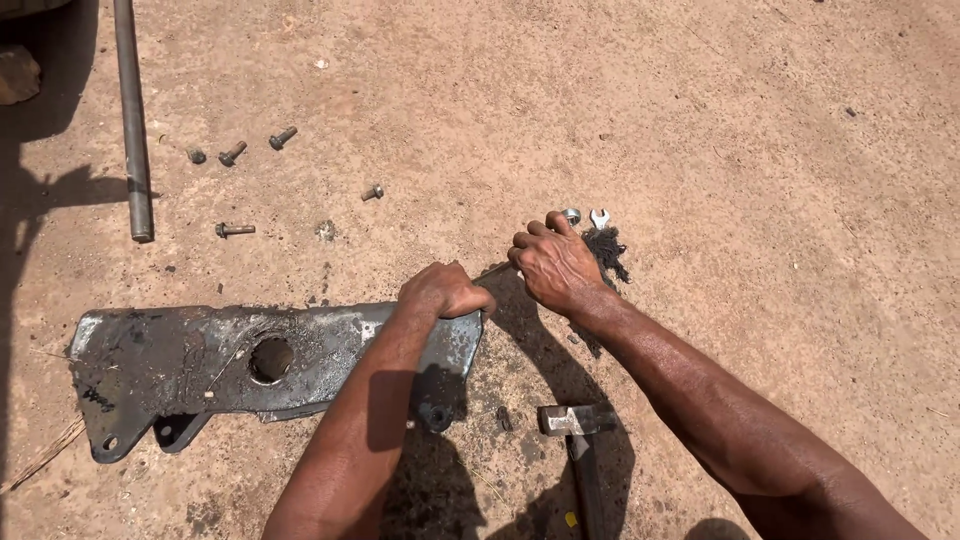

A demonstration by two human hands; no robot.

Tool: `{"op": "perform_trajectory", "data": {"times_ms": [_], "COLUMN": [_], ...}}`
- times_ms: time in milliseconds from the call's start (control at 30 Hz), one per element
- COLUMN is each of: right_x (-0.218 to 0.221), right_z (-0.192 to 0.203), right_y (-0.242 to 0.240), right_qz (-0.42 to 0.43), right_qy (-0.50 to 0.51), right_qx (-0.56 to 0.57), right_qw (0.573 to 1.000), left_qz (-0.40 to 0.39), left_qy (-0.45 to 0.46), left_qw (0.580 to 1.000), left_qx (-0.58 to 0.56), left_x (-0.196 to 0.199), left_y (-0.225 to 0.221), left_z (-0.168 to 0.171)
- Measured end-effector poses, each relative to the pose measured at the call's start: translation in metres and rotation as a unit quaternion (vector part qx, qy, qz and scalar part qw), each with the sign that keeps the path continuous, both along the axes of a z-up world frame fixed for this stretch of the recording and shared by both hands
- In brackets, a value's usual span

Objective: Using a hammer and a metal rod to drive a component or bolt out of a large metal vehicle bracket.

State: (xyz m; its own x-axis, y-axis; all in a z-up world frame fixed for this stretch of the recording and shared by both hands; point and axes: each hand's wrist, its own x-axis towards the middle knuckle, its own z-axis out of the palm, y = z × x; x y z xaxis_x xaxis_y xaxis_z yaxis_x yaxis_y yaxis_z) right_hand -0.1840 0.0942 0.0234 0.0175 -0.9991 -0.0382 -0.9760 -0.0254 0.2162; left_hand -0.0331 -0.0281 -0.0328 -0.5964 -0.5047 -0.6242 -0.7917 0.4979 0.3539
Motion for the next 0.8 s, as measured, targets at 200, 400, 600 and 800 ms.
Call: {"op": "perform_trajectory", "data": {"times_ms": [200,400,600,800], "right_x": [-0.016,-0.017,-0.014,-0.024], "right_z": [-0.019,-0.014,-0.002,-0.028], "right_y": [0.024,0.012,0.016,0.023], "right_qz": [-0.038,-0.014,-0.017,-0.076], "right_qy": [-0.096,-0.072,-0.094,-0.129], "right_qx": [-0.029,-0.027,-0.019,-0.011], "right_qw": [0.994,0.997,0.995,0.989], "left_qz": [0.013,0.011,0.016,0.002], "left_qy": [0.012,0.02,-0.006,-0.013], "left_qw": [1.0,1.0,1.0,1.0], "left_qx": [0.002,-0.007,0.018,0.002], "left_x": [0.003,0.0,-0.001,-0.002], "left_y": [0.002,0.0,0.001,-0.001], "left_z": [0.004,0.003,0.006,0.001]}}
